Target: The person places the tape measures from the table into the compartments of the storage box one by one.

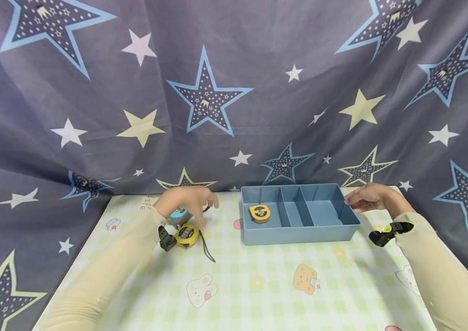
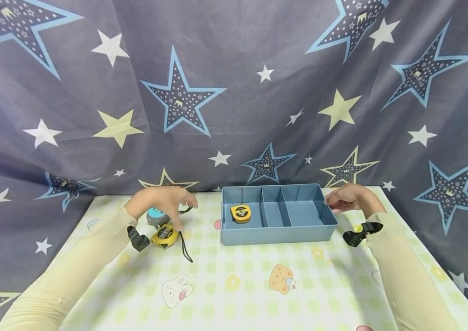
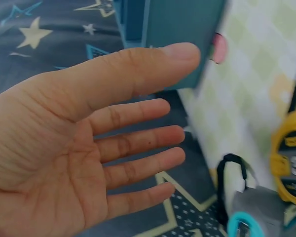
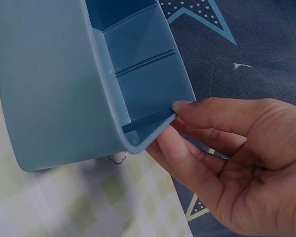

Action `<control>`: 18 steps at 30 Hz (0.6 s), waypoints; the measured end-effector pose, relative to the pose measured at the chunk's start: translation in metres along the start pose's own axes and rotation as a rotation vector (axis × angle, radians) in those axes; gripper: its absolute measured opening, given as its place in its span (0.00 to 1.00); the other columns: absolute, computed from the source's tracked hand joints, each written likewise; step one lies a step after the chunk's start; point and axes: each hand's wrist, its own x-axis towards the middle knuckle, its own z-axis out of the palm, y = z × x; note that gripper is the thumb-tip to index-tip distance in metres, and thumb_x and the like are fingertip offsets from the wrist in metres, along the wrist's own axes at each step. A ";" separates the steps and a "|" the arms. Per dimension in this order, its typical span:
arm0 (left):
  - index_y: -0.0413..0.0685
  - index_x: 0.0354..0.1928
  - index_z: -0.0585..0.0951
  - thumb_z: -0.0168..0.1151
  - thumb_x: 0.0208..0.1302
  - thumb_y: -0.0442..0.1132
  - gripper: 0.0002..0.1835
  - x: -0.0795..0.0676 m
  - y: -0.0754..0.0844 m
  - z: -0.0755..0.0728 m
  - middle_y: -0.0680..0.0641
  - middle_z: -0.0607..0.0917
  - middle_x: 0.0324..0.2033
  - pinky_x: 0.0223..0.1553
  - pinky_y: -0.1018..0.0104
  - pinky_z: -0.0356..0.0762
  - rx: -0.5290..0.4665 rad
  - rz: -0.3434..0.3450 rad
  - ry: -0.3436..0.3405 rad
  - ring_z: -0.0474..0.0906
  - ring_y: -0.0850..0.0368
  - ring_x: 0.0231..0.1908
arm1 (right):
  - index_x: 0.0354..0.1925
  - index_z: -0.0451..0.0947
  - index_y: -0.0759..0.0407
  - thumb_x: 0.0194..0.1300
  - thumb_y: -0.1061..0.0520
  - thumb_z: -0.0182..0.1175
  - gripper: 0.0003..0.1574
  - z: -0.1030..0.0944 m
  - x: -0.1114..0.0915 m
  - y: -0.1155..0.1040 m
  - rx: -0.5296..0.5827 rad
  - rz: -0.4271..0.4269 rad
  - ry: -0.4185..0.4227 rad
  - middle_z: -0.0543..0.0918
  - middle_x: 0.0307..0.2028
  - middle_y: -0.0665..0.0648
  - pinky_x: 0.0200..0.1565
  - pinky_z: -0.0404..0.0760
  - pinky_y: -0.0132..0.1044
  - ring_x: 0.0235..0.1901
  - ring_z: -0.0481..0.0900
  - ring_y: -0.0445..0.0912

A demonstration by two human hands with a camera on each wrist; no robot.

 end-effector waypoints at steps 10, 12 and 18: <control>0.48 0.58 0.81 0.85 0.43 0.38 0.36 0.005 -0.020 0.016 0.44 0.81 0.59 0.60 0.55 0.79 0.023 -0.102 -0.152 0.76 0.47 0.61 | 0.69 0.62 0.81 0.71 0.62 0.59 0.36 0.002 -0.001 0.003 0.018 0.010 -0.009 0.86 0.41 0.45 0.47 0.87 0.35 0.38 0.84 0.36; 0.50 0.56 0.82 0.85 0.43 0.39 0.34 0.007 -0.023 0.019 0.46 0.83 0.57 0.59 0.56 0.79 0.050 -0.106 -0.165 0.78 0.50 0.58 | 0.69 0.62 0.81 0.71 0.62 0.59 0.36 0.002 -0.001 0.002 0.017 0.008 -0.008 0.86 0.41 0.45 0.47 0.86 0.35 0.38 0.83 0.35; 0.51 0.54 0.82 0.84 0.45 0.36 0.30 0.007 -0.026 0.025 0.49 0.84 0.53 0.55 0.57 0.81 0.005 -0.145 -0.189 0.80 0.55 0.52 | 0.67 0.64 0.81 0.70 0.63 0.59 0.34 0.001 0.000 0.000 0.004 -0.005 -0.003 0.87 0.42 0.45 0.46 0.86 0.34 0.38 0.84 0.36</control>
